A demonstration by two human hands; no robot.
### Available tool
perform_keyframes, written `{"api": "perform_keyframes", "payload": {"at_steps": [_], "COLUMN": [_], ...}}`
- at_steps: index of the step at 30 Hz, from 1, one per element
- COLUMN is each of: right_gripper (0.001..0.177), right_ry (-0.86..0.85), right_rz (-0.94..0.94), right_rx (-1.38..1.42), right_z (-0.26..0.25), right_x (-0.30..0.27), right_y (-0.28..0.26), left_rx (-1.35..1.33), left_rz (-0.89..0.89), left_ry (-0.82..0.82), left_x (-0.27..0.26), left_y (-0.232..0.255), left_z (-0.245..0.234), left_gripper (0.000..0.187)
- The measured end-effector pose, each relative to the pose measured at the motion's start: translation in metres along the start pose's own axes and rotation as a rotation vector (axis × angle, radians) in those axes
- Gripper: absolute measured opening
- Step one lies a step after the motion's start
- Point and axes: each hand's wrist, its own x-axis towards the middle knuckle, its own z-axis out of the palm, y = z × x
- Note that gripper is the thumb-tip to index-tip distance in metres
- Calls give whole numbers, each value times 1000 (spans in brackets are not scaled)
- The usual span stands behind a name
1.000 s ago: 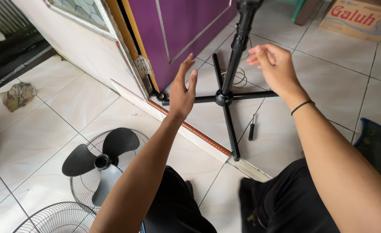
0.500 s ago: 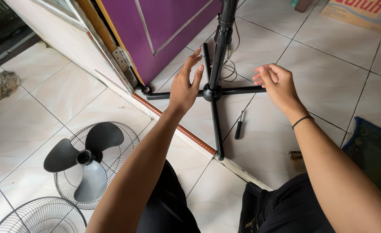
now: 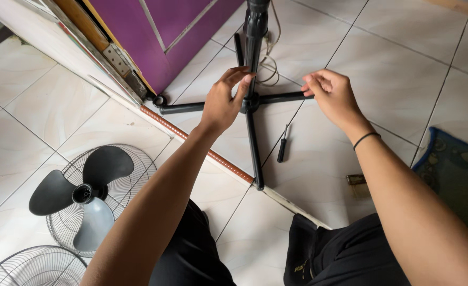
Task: The person disassembles a standing electric fan by removing the front grille, fan blades, and rear grille, then reassembles them in reverse order. The person uses hands to detach and reattach components, placing removed parts on the floor during the process.
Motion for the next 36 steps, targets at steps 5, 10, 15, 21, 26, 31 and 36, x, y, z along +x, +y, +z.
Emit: {"api": "perform_keyframes", "payload": {"at_steps": [5,10,15,21,26,31,36], "right_gripper": [25,28,40,55,45,32,31], "right_ry": [-13,16,67,-1,-69,-151,-12], "right_rz": [59,237,305,553,523,532,243], "right_rx": [-71,-317,-536,-636,-691,-718,-639], "right_z": [18,36,68,92,105,99,77], "right_x": [8,2,-27,-54,-66,-53,-17], "right_y": [18,71,133,157,154,143,106], "left_rx": [8,6,-22,-59,-52,-14,10], "left_rz": [-109,-19,1,-19,-17,-61,-96], "left_ry": [-102,-56,-32,-85,-88,-104,-113], "left_x": [-1,2,3,4,4,3,1], "left_y": [-4,-15,-22,-23,-23,-22,-16], "left_z": [-5,-3,9,13,12,7,-3], "left_gripper": [55,57,57,55,56,56,57]}}
